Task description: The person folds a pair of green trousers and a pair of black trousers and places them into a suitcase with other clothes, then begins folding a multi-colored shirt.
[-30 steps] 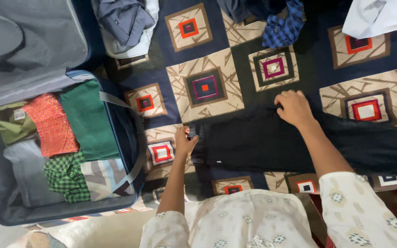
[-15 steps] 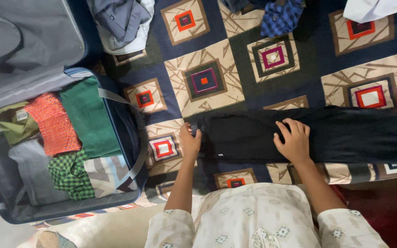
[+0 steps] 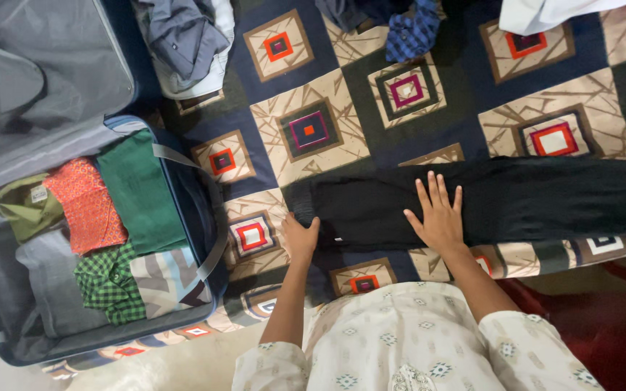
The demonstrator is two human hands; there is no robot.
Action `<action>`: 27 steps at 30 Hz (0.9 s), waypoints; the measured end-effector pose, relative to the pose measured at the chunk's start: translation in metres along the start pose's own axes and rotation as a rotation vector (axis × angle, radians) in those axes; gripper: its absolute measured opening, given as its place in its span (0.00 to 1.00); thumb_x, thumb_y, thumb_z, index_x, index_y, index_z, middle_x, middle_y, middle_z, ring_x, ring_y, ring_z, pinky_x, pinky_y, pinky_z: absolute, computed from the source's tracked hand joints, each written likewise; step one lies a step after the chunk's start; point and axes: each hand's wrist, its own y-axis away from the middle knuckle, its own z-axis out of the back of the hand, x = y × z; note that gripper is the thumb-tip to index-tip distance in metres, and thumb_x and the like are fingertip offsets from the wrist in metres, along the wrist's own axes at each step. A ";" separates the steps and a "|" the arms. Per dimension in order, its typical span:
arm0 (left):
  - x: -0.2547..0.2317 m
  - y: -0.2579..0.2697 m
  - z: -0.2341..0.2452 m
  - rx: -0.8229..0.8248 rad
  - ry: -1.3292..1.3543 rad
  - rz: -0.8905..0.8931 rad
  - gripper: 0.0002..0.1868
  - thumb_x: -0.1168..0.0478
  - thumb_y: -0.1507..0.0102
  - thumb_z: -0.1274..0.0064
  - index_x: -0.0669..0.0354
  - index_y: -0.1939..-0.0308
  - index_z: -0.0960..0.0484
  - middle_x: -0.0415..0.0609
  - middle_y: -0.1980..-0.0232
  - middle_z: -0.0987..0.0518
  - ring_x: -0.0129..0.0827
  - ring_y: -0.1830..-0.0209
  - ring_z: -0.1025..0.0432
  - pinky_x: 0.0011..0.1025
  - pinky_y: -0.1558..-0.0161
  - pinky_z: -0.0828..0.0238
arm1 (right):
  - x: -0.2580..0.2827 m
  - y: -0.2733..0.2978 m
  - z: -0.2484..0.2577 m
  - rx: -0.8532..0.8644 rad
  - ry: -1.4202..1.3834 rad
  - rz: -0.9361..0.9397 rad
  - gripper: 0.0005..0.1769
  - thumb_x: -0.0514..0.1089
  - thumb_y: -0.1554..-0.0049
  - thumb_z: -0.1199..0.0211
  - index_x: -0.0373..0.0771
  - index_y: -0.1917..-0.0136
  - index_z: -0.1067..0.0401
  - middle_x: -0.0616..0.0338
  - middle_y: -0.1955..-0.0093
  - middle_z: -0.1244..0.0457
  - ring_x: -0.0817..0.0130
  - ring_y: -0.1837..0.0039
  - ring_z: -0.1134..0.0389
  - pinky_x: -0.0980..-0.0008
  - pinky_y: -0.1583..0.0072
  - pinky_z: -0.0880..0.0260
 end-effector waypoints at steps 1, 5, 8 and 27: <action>-0.004 0.005 0.001 -0.008 0.028 0.002 0.47 0.42 0.44 0.38 0.62 0.29 0.38 0.62 0.32 0.34 0.56 0.30 0.39 0.53 0.35 0.38 | -0.001 0.001 -0.001 0.003 0.015 0.004 0.43 0.64 0.40 0.45 0.40 0.20 0.43 0.43 0.16 0.54 0.48 0.16 0.56 0.32 0.23 0.63; -0.043 0.042 0.002 -0.164 -0.095 -0.054 0.53 0.44 0.45 0.39 0.60 0.23 0.47 0.62 0.24 0.44 0.56 0.25 0.48 0.60 0.34 0.47 | -0.006 0.013 0.004 -0.082 -0.031 -0.040 0.42 0.62 0.38 0.46 0.39 0.19 0.44 0.45 0.15 0.55 0.49 0.14 0.56 0.32 0.21 0.64; -0.087 0.070 -0.003 -0.208 -0.110 -0.316 0.52 0.47 0.44 0.40 0.56 0.21 0.49 0.58 0.20 0.48 0.52 0.19 0.55 0.65 0.27 0.63 | -0.021 0.027 0.010 -0.151 0.006 -0.197 0.41 0.61 0.37 0.46 0.38 0.18 0.44 0.43 0.14 0.55 0.48 0.14 0.57 0.31 0.22 0.64; -0.256 0.111 -0.141 0.201 -0.434 -1.098 0.44 0.37 0.35 0.53 0.50 0.21 0.47 0.55 0.17 0.55 0.52 0.17 0.63 0.68 0.28 0.76 | -0.323 0.147 0.134 -0.270 0.018 -0.540 0.31 0.54 0.32 0.44 0.40 0.21 0.39 0.40 0.16 0.51 0.43 0.15 0.53 0.33 0.24 0.56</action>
